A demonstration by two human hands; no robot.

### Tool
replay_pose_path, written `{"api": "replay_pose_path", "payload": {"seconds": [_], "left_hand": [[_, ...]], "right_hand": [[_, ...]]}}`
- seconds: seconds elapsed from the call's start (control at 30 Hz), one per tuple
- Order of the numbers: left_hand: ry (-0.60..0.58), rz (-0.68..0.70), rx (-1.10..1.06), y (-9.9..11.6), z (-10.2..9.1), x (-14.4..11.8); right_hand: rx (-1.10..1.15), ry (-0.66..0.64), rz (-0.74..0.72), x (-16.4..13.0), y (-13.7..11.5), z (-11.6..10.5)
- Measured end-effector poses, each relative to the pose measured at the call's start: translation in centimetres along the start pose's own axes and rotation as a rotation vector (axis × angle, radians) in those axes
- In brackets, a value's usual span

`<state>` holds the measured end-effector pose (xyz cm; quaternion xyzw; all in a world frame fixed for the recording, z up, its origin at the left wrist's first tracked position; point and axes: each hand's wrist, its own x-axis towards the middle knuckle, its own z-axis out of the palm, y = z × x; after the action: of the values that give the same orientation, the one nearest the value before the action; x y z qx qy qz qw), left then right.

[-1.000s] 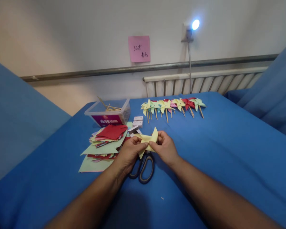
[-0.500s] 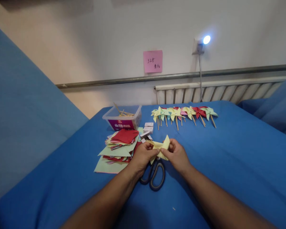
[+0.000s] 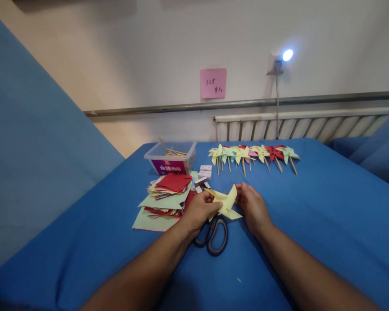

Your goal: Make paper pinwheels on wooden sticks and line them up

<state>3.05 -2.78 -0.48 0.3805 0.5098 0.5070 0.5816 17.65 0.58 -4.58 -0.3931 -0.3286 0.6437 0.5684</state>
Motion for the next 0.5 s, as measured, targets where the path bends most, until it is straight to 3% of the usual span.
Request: {"api": "replay_pose_path", "payload": {"seconds": [0.13, 0.23, 0.3, 0.37, 0.5], "left_hand": [[-0.083, 0.001, -0.045, 0.6, 0.2, -0.8], [-0.326, -0.044, -0.095, 1.0, 0.4, -1.7], [-0.503, -0.096, -0.113, 1.1, 0.5, -2.2], [-0.606, -0.145, -0.114, 0.9, 0.5, -2.2], [-0.639, -0.176, -0.100, 0.4, 0.2, -1.7]], "right_hand": [[-0.038, 0.013, 0.014, 0.2, -0.2, 0.0], [-0.156, -0.024, 0.002, 0.4, 0.0, 0.1], [-0.262, -0.068, -0.063, 0.6, 0.4, 0.1], [-0.389, -0.146, -0.141, 0.9, 1.0, 0.1], [-0.674, -0.300, -0.383, 2.0, 2.0, 0.5]]}}
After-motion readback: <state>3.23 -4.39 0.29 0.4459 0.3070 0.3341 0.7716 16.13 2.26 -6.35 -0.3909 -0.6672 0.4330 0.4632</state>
